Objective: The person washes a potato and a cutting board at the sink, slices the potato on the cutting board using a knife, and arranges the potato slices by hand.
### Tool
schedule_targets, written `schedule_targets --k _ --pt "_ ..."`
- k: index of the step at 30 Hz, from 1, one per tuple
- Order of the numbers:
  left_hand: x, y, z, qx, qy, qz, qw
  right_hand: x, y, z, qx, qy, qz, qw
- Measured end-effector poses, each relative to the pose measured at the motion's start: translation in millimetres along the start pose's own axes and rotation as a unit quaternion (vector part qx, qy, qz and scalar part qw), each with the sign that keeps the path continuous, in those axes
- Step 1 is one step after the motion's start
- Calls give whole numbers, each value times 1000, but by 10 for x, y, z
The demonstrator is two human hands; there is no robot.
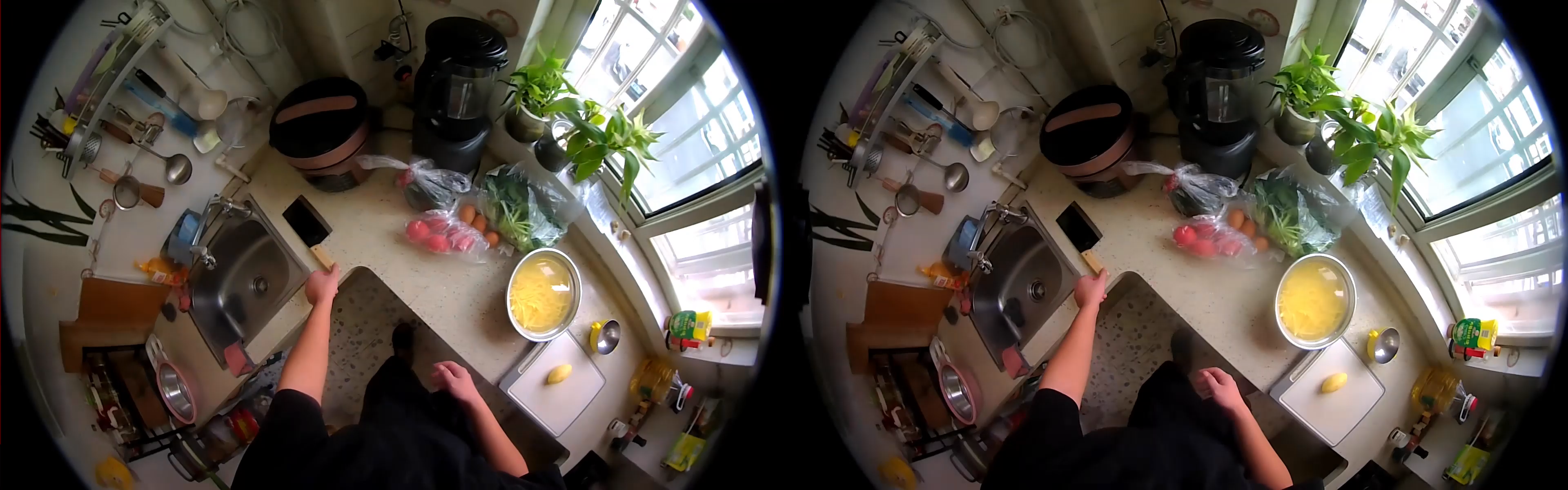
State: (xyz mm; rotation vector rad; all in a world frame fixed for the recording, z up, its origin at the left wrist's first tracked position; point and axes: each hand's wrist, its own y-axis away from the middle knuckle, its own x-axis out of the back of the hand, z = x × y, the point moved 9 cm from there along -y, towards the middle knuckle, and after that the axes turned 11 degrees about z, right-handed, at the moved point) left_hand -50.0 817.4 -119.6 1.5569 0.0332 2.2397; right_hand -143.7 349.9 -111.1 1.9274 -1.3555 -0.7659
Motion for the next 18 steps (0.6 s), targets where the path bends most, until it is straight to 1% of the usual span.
schedule_targets --k 1,3,6,9,12,15,18 --pt "-21 -94 15 -4 -21 -6 1000 -73 14 -53 -15 -8 4 1000" --pt "-51 -227 82 -14 -59 -16 998 -150 -52 -35 -9 -9 20 1000" --pt "-93 -318 133 -25 -72 -51 996 -183 -96 -25 -4 -15 46 999" --pt "-140 -352 144 -17 -19 -62 998 -192 -90 -49 -13 -20 64 998" --pt "27 -264 199 -16 24 -25 999 -213 -83 -32 -21 -38 72 996" --pt "140 -231 56 1 157 35 987 -208 -78 -17 -18 -45 78 996" --pt "480 157 121 11 237 18 971 -202 -52 -29 -6 -47 78 996"
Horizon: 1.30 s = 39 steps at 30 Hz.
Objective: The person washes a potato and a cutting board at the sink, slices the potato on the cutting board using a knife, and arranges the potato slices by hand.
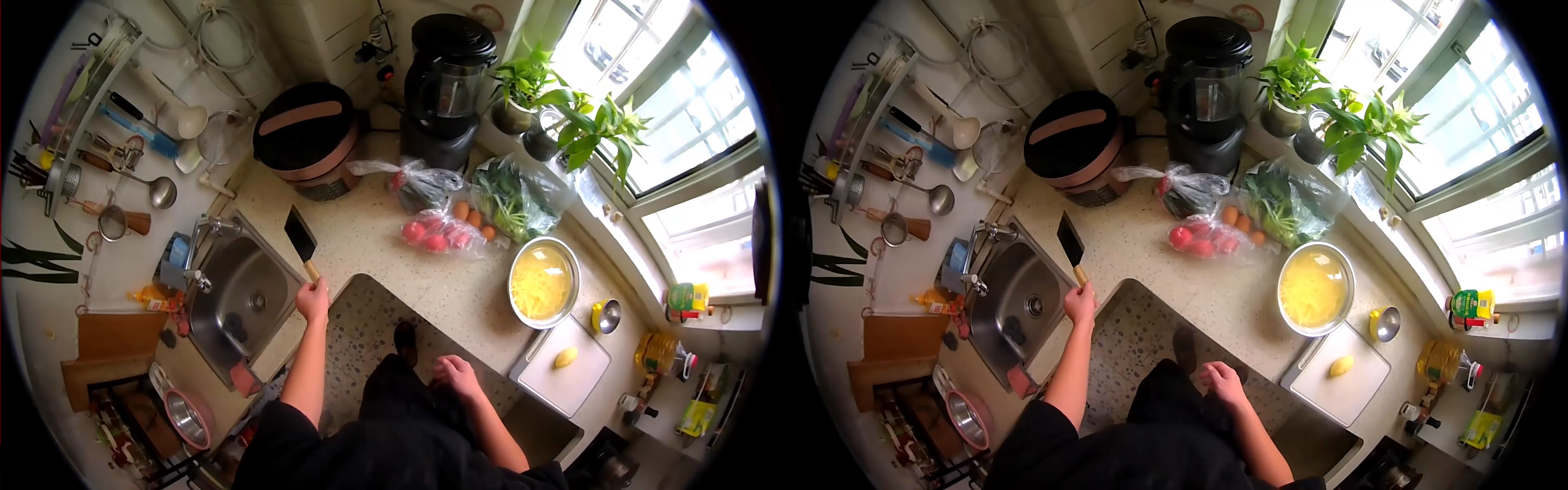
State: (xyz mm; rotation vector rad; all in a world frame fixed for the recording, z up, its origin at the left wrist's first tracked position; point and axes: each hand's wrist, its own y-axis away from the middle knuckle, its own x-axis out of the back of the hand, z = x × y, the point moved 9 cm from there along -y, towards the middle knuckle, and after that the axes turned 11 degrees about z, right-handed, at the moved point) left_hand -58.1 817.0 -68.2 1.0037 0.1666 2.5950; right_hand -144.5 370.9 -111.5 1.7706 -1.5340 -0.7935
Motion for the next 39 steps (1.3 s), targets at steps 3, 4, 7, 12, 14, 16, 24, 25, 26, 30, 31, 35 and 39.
schedule_targets --k 3,4,7,12,14,16,24,25,26,30,31,35,39 --pt "-55 407 -341 81 131 -138 978 14 58 -17 17 -20 -8 1000" --pt "-57 652 -355 91 151 -192 966 21 97 -42 24 -31 -10 999" --pt "-88 1523 -354 114 173 -340 917 45 288 -173 49 -16 -21 998" --pt "-117 2805 -447 144 230 -480 834 174 615 -157 88 -37 -59 994" --pt "-105 3315 -468 149 228 -517 811 286 788 -118 111 -52 -76 990" --pt "-98 3801 -517 122 209 -558 793 441 988 -110 126 -79 -81 986" --pt "-85 5577 -831 -9 100 -715 692 1305 1677 24 83 -282 -89 952" --pt "-81 5752 -850 -18 98 -725 682 1424 1716 160 92 -226 -134 960" --pt "-93 5919 -856 -27 97 -734 671 1588 1804 212 93 -224 -136 961" --pt "-183 6402 -804 -123 40 -747 652 2235 1933 466 160 -286 -39 944" --pt "-193 6499 -776 -158 19 -750 642 2438 1990 489 196 -275 2 941" --pt "-267 6759 -910 -129 -64 -758 636 3249 2300 536 305 -266 176 898" --pt "-511 6746 -983 -131 -106 -742 649 3867 2292 882 175 -268 287 903"
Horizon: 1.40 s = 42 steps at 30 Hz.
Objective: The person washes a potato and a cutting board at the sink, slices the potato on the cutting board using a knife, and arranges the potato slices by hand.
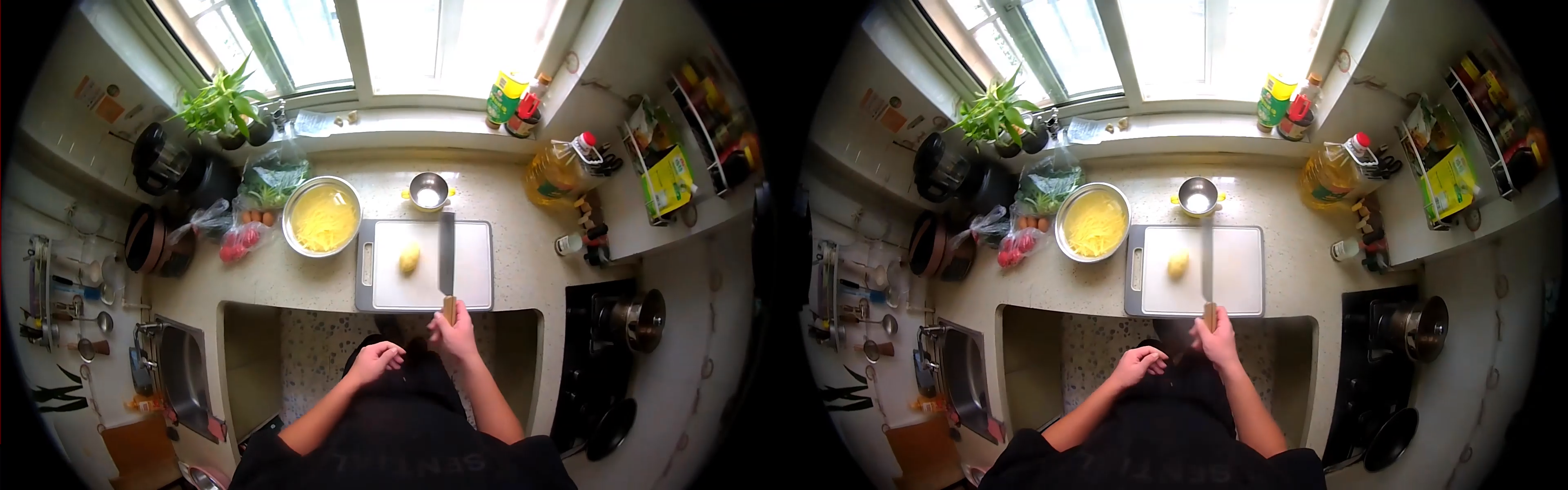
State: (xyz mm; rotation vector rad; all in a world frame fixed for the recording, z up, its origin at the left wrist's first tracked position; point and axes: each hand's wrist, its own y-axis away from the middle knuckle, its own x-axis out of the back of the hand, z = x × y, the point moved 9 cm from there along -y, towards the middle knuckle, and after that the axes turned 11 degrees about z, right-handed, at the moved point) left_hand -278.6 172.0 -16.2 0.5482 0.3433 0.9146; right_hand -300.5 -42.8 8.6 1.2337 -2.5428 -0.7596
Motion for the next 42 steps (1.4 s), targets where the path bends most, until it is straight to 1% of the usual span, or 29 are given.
schedule_targets --k 1,2,4,5,6,8,9,12,13,14,16,17,20,23,26,29,32,33,35,38,39,42 --pt "22 -75 14 8 -4 12 1000 230 -147 27 80 87 90 989" --pt "66 -181 -12 19 -4 29 999 423 -253 21 158 173 178 956" --pt "184 -404 72 3 -45 78 996 632 -367 133 65 130 183 972" --pt "276 -554 102 -22 -73 109 991 721 -458 148 191 169 202 945" --pt "364 -731 101 -52 -94 134 985 733 -472 167 146 108 183 966" --pt "499 -966 415 -111 -228 196 947 697 -364 69 52 -17 145 988" --pt "532 -1128 490 -116 -241 210 941 715 -385 27 76 4 160 984" --pt "497 -1555 787 -116 -293 226 922 814 -553 112 -9 55 200 978" --pt "469 -1699 870 -126 -309 228 915 800 -557 -34 -8 92 223 970" --pt "448 -1826 944 -134 -327 230 907 775 -582 -83 -9 76 233 969" --pt "362 -2059 1038 -160 -393 236 874 754 -587 -87 -14 45 254 966" --pt "298 -2146 1073 -173 -424 239 856 772 -608 -77 6 46 262 964" --pt "138 -2292 1223 -196 -462 231 834 766 -707 -11 16 53 250 967" --pt "65 -2507 1106 -199 -482 223 824 678 -747 -38 -20 69 233 970" --pt "103 -2616 1018 -170 -488 239 822 713 -785 -25 9 154 248 956" --pt "262 -2614 1011 -160 -414 258 858 721 -824 -93 46 221 232 946" --pt "480 -2688 808 -161 -328 267 891 728 -914 -11 58 243 206 946" --pt "529 -2715 673 -73 -264 230 934 721 -923 -26 95 288 204 931" --pt "518 -2681 535 -34 -187 221 956 693 -940 -55 170 372 201 890" --pt "412 -2660 208 1 -48 210 977 677 -960 -56 81 345 179 918" --pt "345 -2661 195 8 4 206 979 650 -965 -80 84 362 171 912" --pt "185 -2657 148 37 104 203 973 559 -946 -134 101 413 152 892"
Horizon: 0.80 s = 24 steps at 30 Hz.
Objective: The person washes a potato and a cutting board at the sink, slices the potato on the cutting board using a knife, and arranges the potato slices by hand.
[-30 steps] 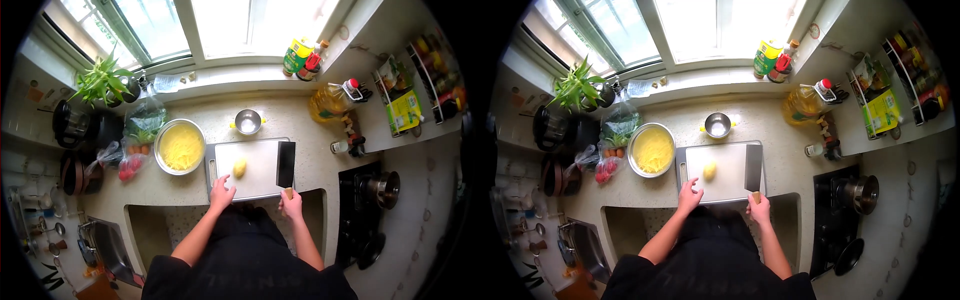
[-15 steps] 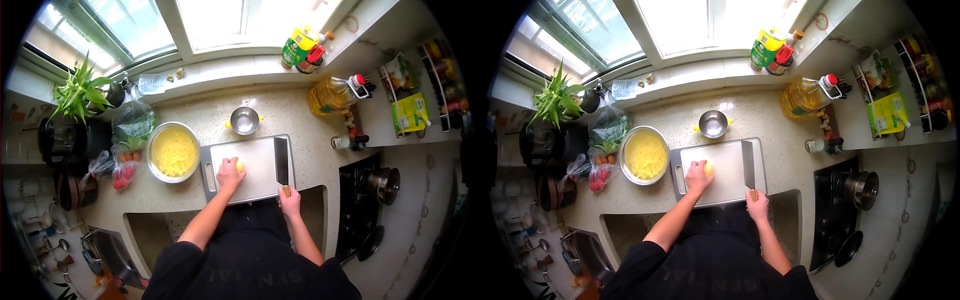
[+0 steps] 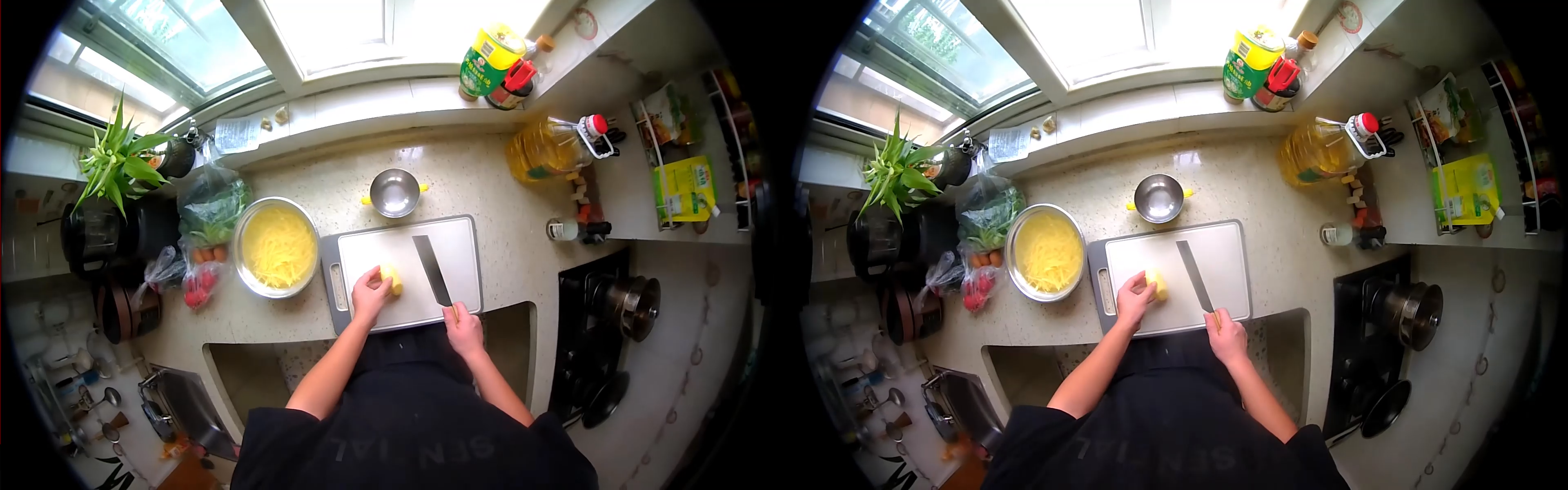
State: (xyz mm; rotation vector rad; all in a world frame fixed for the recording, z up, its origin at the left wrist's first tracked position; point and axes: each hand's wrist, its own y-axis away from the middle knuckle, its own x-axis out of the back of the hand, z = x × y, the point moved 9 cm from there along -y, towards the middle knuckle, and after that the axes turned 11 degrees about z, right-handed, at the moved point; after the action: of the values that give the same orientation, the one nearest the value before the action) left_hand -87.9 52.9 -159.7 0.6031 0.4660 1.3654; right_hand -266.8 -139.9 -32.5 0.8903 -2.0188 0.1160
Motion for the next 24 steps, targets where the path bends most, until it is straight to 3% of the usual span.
schedule_targets --k 8,24 --pt "-166 72 84 -6 -20 27 999 -30 76 -145 98 88 5 991" --pt "-171 141 4 17 47 36 998 -21 265 -246 137 95 -20 986"
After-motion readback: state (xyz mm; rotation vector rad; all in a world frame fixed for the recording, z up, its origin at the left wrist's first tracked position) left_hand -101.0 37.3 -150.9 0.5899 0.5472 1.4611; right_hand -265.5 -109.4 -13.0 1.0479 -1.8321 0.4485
